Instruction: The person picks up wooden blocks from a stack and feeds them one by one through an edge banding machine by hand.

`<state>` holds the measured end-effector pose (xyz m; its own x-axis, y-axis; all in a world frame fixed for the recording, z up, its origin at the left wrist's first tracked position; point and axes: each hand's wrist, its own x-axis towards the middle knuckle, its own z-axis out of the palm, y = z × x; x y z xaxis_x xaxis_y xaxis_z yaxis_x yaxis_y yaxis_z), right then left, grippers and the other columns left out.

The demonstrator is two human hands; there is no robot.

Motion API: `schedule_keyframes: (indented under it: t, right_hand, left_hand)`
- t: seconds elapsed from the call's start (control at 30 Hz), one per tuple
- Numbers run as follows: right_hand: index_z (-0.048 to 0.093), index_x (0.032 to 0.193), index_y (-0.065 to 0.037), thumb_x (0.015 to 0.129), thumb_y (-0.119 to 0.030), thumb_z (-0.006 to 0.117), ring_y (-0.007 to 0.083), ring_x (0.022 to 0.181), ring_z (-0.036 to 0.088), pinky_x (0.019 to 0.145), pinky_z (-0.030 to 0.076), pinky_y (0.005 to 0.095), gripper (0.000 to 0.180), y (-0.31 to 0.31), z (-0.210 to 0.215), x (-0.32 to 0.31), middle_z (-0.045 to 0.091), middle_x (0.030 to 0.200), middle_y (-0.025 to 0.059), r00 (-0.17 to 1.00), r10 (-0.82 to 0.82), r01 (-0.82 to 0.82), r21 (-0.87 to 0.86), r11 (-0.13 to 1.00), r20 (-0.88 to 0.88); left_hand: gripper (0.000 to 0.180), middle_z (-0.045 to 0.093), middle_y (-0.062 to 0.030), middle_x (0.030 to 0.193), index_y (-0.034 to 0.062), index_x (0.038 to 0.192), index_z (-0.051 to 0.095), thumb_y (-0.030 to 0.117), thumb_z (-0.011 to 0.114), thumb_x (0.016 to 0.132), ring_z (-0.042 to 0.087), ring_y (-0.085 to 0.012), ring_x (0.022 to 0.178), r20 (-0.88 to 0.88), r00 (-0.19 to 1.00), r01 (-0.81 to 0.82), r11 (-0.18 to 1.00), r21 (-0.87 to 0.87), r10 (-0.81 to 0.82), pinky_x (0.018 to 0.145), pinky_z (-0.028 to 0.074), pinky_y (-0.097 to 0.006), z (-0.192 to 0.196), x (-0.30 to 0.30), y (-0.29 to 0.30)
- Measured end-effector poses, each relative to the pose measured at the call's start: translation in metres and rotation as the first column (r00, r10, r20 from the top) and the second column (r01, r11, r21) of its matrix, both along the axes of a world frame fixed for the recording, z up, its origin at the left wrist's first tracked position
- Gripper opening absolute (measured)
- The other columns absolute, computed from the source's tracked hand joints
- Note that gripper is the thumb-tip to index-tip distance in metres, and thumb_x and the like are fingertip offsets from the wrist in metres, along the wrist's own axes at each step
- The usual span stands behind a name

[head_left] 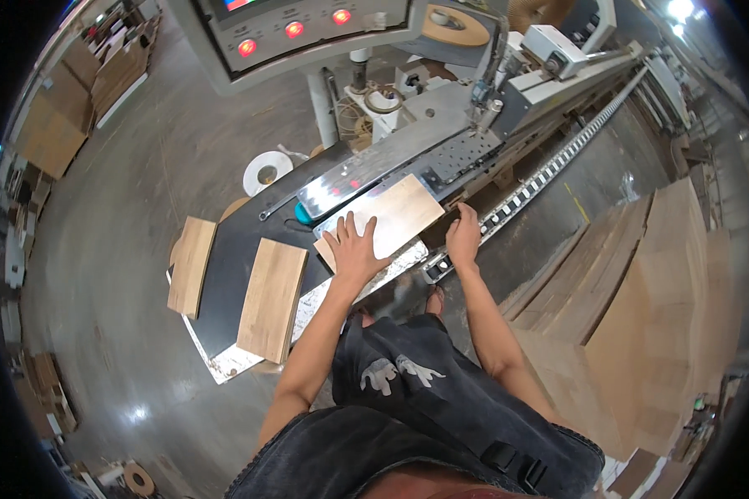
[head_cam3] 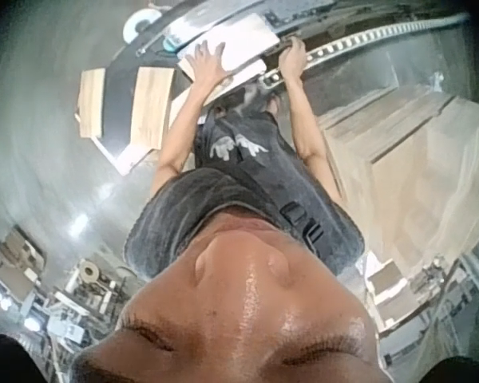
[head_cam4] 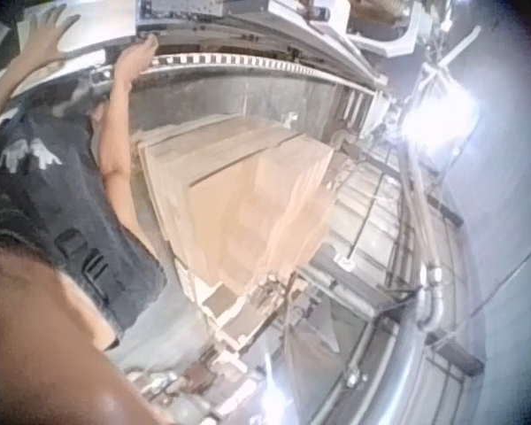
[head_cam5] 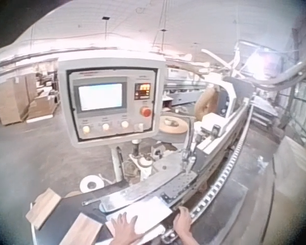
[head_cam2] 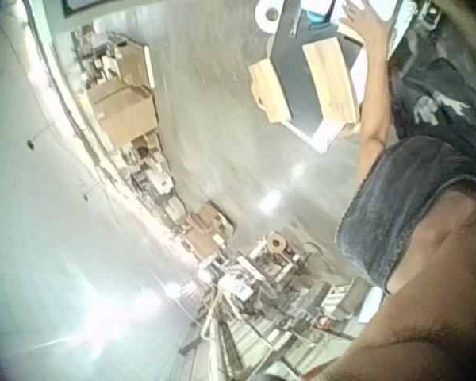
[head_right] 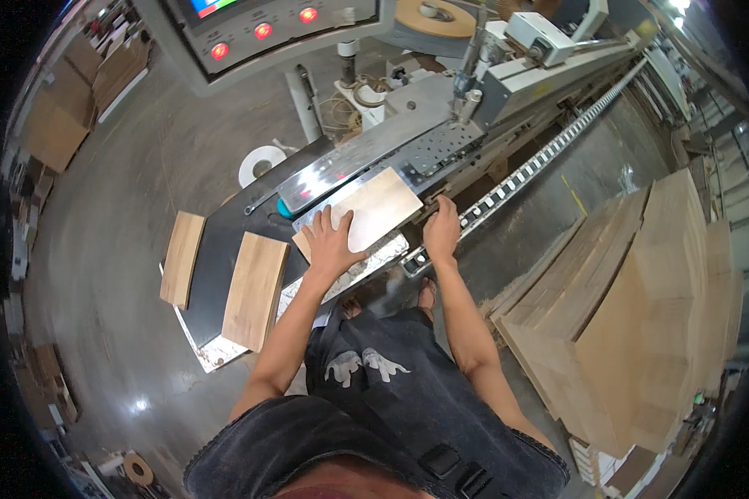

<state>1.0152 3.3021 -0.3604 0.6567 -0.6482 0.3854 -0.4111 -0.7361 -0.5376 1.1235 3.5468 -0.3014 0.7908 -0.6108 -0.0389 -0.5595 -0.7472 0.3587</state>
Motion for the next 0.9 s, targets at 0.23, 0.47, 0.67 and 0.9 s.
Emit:
schedule_keyframes:
  t: [0.23, 0.47, 0.67, 0.9]
  right_hand:
    - [0.043, 0.147, 0.015, 0.085, -0.008, 0.074, 0.0519, 0.147, 0.036, 0.121, 0.032, 0.0541, 0.073, 0.078, 0.005, 0.009, 0.032, 0.162, 0.0362, 0.977, 0.031, -0.014, 0.080, 0.997, -0.212]
    - [0.026, 0.150, 0.022, 0.074, -0.027, 0.093, 0.0591, 0.153, 0.018, 0.124, 0.028, 0.0561, 0.112, 0.114, 0.002, 0.021, 0.003, 0.165, 0.0438, 0.949, 0.269, -0.233, 0.208, 0.950, -0.166]
    - [0.012, 0.152, 0.026, 0.080, -0.019, 0.088, 0.0614, 0.145, 0.033, 0.114, 0.045, 0.0513, 0.114, 0.121, 0.000, 0.041, -0.011, 0.163, 0.0456, 0.970, 0.223, -0.185, 0.302, 0.935, -0.095]
    - [0.021, 0.151, 0.025, 0.080, -0.033, 0.092, 0.0505, 0.105, 0.070, 0.072, 0.063, 0.0411, 0.116, 0.091, 0.010, 0.038, -0.019, 0.163, 0.0426, 0.938, 0.298, -0.175, 0.497, 0.850, -0.178]
  left_hand:
    - [0.091, 0.033, -0.0251, 0.163, 0.0127, 0.151, 0.054, 0.044, 0.090, 0.074, 0.029, -0.0500, 0.150, 0.058, 0.997, 0.056, 0.998, -0.006, -0.056, 0.114, 0.026, -0.075, -0.015, 0.018, -0.036]
    - [0.091, 0.034, -0.0255, 0.163, 0.0124, 0.152, 0.052, 0.043, 0.089, 0.074, 0.029, -0.0497, 0.150, 0.058, 0.997, 0.052, 0.999, -0.007, -0.052, 0.112, 0.027, -0.076, -0.005, 0.025, -0.039]
    - [0.080, 0.034, -0.0271, 0.163, 0.0078, 0.147, 0.057, 0.045, 0.083, 0.082, 0.029, -0.0505, 0.150, 0.030, 0.998, 0.053, 0.996, -0.065, -0.051, 0.112, 0.027, -0.078, -0.003, 0.031, -0.044]
    - [0.064, 0.040, -0.0250, 0.163, -0.0005, 0.142, 0.061, 0.037, 0.074, 0.092, 0.037, -0.0441, 0.150, -0.085, 0.996, -0.040, 0.979, -0.200, 0.023, 0.122, 0.033, -0.048, -0.002, 0.034, -0.030]
